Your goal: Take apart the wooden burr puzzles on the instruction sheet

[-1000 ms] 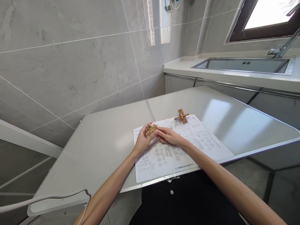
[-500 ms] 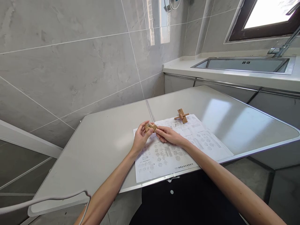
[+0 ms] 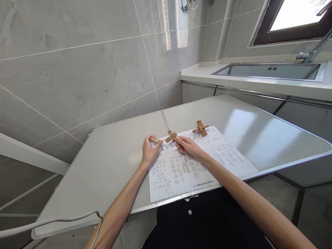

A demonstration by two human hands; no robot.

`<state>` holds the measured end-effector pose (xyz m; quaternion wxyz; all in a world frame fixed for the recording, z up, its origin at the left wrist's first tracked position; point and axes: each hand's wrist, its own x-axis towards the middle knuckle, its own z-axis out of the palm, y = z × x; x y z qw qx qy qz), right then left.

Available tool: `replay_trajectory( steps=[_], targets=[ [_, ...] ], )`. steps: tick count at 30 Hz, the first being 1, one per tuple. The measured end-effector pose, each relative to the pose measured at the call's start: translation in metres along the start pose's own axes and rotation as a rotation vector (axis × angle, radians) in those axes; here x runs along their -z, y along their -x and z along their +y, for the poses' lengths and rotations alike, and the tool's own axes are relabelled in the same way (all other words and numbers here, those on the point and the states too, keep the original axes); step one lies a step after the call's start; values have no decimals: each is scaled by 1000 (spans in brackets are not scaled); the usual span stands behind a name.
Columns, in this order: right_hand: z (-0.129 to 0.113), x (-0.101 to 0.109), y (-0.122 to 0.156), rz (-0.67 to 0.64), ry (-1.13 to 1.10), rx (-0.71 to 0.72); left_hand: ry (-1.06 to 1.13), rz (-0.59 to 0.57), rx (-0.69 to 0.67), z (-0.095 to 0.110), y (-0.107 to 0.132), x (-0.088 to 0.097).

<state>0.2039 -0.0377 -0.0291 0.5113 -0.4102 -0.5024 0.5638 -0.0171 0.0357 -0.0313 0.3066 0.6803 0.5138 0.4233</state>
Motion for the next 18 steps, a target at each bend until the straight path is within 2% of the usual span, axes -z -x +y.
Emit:
replay_trajectory(
  steps=[5, 10, 14, 18],
  targets=[
    [5, 2, -3, 12, -14, -5, -268, -11, -51, -6, -3, 4],
    [6, 3, -3, -1, 12, -3, -406, -26, -30, -13, -5, 4],
    [4, 2, -3, -6, 9, -2, -432, -18, -76, -10, -2, 1],
    [4, 1, -3, -4, 15, -3, -339, -67, -257, 4, 6, -1]
  ],
)
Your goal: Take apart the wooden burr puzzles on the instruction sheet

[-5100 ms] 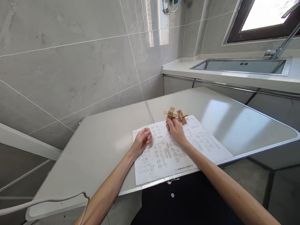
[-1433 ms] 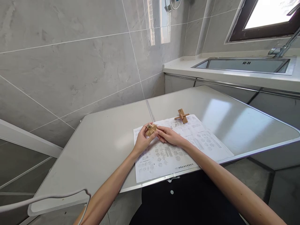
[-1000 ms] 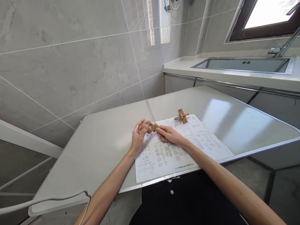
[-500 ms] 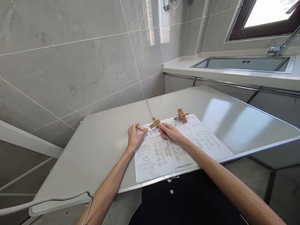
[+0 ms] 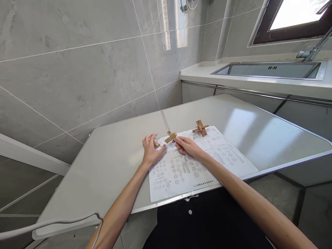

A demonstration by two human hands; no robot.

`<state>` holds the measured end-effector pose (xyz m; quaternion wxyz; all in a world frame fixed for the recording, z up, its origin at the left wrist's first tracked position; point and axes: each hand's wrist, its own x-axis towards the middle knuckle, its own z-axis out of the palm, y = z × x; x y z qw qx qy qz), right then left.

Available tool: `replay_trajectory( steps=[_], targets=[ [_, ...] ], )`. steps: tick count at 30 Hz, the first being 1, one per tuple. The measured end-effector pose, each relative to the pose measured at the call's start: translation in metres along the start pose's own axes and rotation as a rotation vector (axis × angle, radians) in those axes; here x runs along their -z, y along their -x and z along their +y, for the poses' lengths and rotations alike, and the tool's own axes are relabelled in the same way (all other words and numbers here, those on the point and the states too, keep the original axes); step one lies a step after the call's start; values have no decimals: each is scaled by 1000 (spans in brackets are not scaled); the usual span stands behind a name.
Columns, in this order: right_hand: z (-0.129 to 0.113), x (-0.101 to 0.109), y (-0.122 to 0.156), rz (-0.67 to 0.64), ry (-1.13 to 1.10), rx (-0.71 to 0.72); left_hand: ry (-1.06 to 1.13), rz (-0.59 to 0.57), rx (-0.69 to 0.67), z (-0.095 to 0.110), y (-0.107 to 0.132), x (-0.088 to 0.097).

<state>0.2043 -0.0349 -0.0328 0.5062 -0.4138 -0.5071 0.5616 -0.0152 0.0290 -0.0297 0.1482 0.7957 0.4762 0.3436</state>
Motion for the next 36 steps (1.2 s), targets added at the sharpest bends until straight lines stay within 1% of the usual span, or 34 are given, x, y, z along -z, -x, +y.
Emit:
replay_trajectory(
  steps=[3, 4, 6, 10, 13, 15, 20, 24, 27, 31, 36],
  targets=[
    [0, 0, 0, 2, 16, -2, 46, -43, -154, 12, 4, 3],
    [0, 0, 0, 3, 19, -1, 56, -52, -183, 15, 5, 3],
    [-2, -1, 1, 2, 25, 2, 80, -60, -199, 20, 6, 4],
    [-8, -4, 5, -12, 76, 13, 136, -56, -155, 22, 5, 5],
    [-9, -5, 6, -3, 175, 36, 173, -56, -121, 21, 4, 5],
    [-7, -5, 6, 38, 289, 78, 187, -68, -97, 22, 4, 5],
    [2, -6, 3, 200, 693, 211, 207, -87, -12, 23, 7, 2],
    [8, -7, 3, 277, 944, 246, 222, -93, 40, 26, 9, 0],
    [11, -7, 4, 300, 1092, 268, 238, -108, 45, 29, 10, 1],
    [12, -7, 5, 291, 1172, 277, 264, -113, 44, 32, 10, 2],
    [11, -8, 6, 266, 1194, 266, 312, -149, 43, 31, 9, 3]
  ],
)
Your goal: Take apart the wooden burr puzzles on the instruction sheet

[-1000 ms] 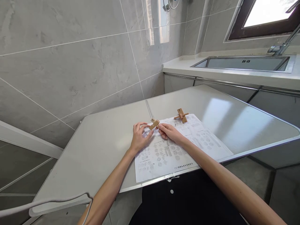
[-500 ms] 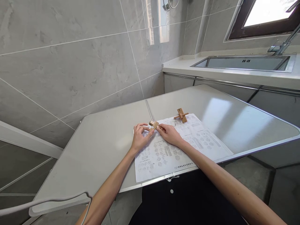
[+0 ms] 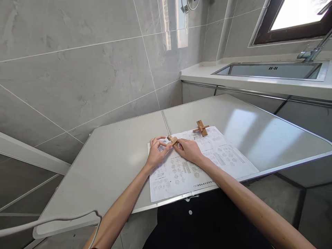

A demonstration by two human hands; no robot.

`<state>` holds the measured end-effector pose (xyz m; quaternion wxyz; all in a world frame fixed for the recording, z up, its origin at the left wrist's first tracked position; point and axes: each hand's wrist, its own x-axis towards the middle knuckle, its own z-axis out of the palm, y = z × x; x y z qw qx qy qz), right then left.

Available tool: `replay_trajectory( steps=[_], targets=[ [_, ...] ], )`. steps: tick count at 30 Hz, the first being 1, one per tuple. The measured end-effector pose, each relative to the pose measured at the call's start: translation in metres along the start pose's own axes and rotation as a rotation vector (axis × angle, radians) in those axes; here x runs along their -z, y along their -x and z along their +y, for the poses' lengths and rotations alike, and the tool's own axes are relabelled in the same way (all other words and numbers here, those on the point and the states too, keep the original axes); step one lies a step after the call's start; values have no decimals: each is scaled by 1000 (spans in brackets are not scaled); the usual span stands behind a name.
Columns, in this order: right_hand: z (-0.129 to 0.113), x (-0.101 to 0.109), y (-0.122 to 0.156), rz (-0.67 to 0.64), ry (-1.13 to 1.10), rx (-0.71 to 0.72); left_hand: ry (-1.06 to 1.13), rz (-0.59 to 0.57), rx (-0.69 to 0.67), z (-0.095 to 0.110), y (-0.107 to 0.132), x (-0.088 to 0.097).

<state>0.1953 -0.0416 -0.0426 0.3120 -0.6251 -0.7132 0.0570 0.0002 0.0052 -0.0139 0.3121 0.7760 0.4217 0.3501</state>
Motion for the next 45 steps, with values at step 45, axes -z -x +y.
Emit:
replay_trajectory(
  steps=[45],
  targets=[
    [-6, 5, 0, -40, 110, -136, -448, 56, -105, -36, -1, -4]
  ],
)
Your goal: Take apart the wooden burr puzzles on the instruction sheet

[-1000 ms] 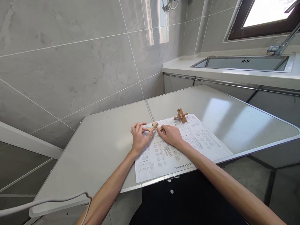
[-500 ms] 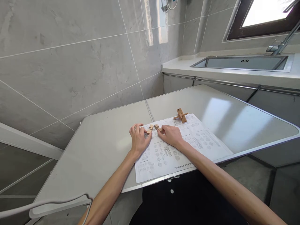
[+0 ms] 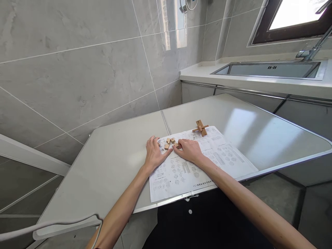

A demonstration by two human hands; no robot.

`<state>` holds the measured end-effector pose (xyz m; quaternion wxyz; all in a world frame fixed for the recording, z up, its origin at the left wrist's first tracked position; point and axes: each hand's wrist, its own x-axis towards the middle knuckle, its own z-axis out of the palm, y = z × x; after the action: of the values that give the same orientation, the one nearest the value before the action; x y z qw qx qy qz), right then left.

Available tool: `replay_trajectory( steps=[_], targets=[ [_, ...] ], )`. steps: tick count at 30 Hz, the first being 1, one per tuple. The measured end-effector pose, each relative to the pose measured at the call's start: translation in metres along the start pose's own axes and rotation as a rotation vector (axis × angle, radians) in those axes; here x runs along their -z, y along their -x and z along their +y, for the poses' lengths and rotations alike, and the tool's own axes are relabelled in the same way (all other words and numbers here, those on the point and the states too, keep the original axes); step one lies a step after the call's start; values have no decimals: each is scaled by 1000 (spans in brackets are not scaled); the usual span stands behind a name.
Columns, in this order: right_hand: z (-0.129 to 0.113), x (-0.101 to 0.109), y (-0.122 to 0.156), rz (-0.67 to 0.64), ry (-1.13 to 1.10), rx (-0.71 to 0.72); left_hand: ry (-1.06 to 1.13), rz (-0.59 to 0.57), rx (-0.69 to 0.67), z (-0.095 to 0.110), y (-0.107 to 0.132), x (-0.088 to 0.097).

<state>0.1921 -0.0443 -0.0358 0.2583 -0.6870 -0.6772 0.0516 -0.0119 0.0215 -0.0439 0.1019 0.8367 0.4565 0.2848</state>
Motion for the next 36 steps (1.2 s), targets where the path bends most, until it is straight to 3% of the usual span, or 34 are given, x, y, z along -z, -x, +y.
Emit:
replay_trajectory(
  steps=[8, 18, 25, 36],
  targets=[
    [1, -1, 0, -12, 8, 24, 105, -166, -184, 9, 2, 7],
    [4, -3, -1, -55, -14, 140, 97, -238, -245, 18, 2, 16],
    [5, -3, 0, -86, 16, 200, 9, -254, -220, 16, 2, 13],
    [5, -4, -1, -93, -23, 166, -120, -5, 1, -4, -1, 0]
  ],
)
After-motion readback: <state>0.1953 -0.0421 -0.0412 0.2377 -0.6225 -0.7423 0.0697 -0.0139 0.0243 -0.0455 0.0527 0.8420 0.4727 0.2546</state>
